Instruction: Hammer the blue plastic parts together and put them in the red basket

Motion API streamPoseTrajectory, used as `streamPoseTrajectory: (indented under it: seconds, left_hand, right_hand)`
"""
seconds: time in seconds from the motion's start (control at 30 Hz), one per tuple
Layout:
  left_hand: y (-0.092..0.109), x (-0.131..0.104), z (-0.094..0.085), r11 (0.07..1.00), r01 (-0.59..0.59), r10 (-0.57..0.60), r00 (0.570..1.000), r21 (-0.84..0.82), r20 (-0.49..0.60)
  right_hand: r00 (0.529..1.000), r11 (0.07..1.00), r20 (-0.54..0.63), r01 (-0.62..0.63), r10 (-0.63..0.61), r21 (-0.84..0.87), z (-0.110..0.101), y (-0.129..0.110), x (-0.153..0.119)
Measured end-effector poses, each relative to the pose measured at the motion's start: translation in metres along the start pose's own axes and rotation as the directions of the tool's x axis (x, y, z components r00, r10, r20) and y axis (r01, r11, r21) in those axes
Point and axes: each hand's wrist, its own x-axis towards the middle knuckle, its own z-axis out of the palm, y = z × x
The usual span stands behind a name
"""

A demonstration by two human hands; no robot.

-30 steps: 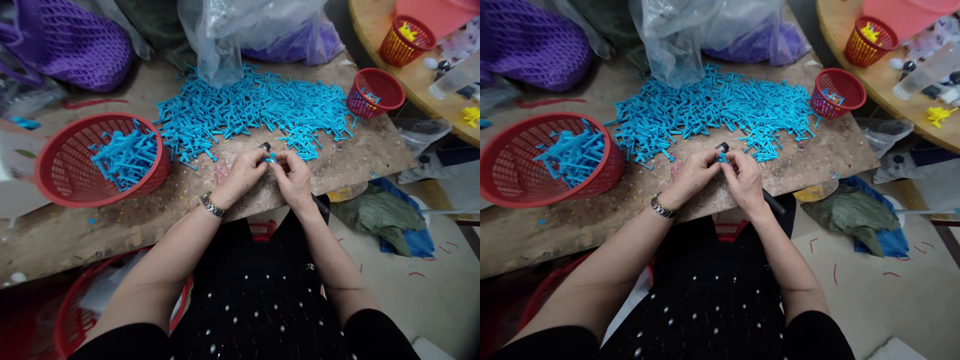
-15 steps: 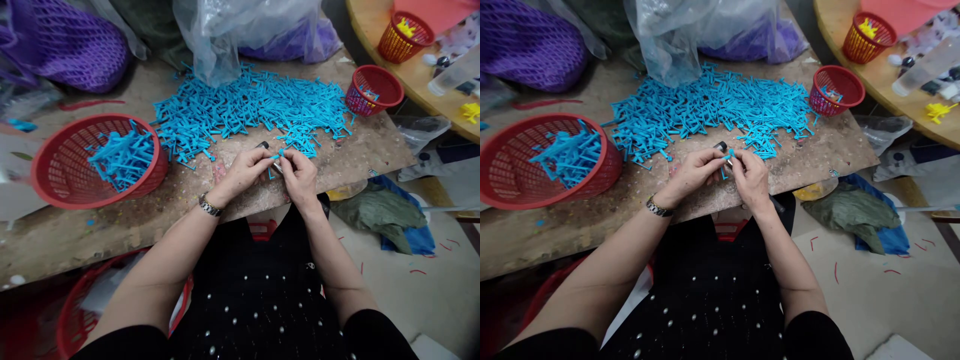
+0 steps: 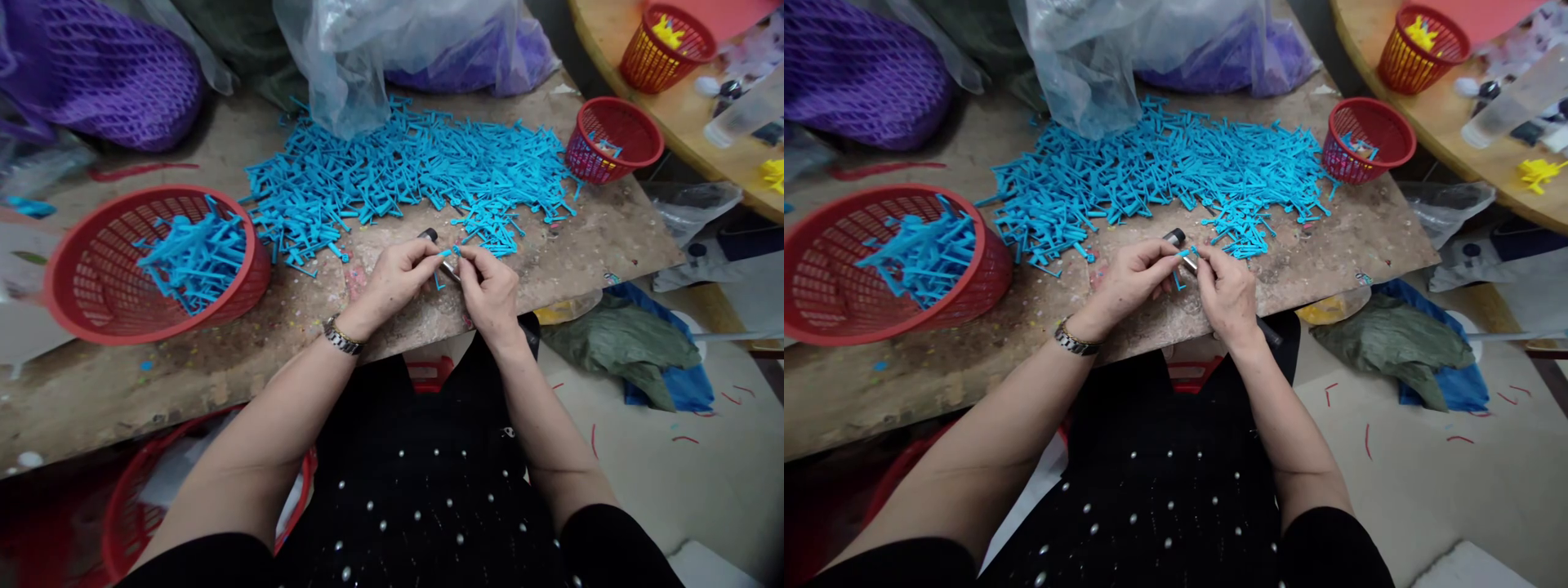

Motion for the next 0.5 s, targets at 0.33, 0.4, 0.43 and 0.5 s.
streamPoseTrajectory:
  seconds: [0.33,0.4,0.43,0.5]
  left_hand:
    - [0.005,-0.0003,0.0014,1.0,-0.012,0.012,1.0,0.004,0.003]
    - [0.0057,-0.0002,0.0014,1.0,-0.011,0.011,1.0,-0.002,0.003]
    - [0.0058,-0.0002,0.0014,1.0,-0.008,0.008,1.0,0.001,0.002]
    - [0.0055,-0.0002,0.0013,1.0,0.001,-0.001,1.0,0.016,-0.003]
  right_hand:
    - [1.0,0.999,0.005,0.012,-0.012,-0.052,0.0033,-0.0003,-0.0012]
    - [1.0,0.998,0.0,0.023,-0.024,-0.059,0.0041,0.0003,-0.0017]
    - [1.0,0.997,-0.002,0.029,-0.029,-0.067,0.0045,0.0008,-0.0021]
    - [0.999,0.996,-0.002,0.034,-0.034,-0.085,0.0052,0.0018,-0.0029]
